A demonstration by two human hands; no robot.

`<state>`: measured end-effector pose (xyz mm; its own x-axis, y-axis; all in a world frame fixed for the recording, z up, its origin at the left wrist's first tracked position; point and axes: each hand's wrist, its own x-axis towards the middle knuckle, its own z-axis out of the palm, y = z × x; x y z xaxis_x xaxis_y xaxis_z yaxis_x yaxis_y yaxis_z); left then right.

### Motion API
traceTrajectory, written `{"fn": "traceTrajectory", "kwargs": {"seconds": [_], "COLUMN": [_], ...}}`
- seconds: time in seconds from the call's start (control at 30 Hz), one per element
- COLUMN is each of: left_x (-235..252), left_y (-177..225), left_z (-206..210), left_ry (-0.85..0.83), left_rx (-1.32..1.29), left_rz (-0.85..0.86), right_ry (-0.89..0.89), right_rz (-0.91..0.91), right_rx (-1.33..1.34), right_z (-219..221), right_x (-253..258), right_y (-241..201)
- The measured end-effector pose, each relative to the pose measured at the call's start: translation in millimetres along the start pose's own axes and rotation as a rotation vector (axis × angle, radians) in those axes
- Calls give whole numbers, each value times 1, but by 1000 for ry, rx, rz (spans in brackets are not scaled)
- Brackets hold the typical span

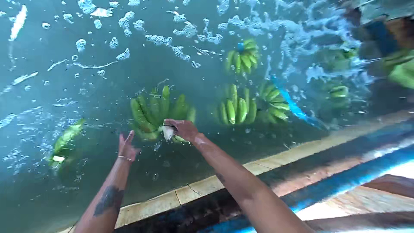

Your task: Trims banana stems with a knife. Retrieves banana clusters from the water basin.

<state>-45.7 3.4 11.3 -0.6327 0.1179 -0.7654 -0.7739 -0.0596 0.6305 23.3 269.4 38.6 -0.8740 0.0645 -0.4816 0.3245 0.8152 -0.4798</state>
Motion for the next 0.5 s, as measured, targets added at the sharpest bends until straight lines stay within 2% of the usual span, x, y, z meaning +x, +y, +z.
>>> {"fn": "traceTrajectory", "kwargs": {"seconds": [0.03,0.1,0.17,0.23,0.33,0.5], "left_x": [14,35,33,17,-10,-61], "left_y": [-12,-29,-40,-51,-66,-69], "left_z": [8,14,19,24,37,73], "left_ry": [0,-62,-90,-103,-147,37], "left_rx": [-91,-160,-106,-95,-244,-410], "left_rz": [-96,-180,-209,-236,-270,-315], "right_ry": [74,208,262,328,372,369], "right_rz": [80,293,473,549,671,786], "right_rx": [48,195,381,501,536,474], "right_z": [-6,-11,-5,13,31,26], "right_x": [-12,-41,-70,-85,-75,-54], "right_y": [-4,-4,1,4,-3,-19]}}
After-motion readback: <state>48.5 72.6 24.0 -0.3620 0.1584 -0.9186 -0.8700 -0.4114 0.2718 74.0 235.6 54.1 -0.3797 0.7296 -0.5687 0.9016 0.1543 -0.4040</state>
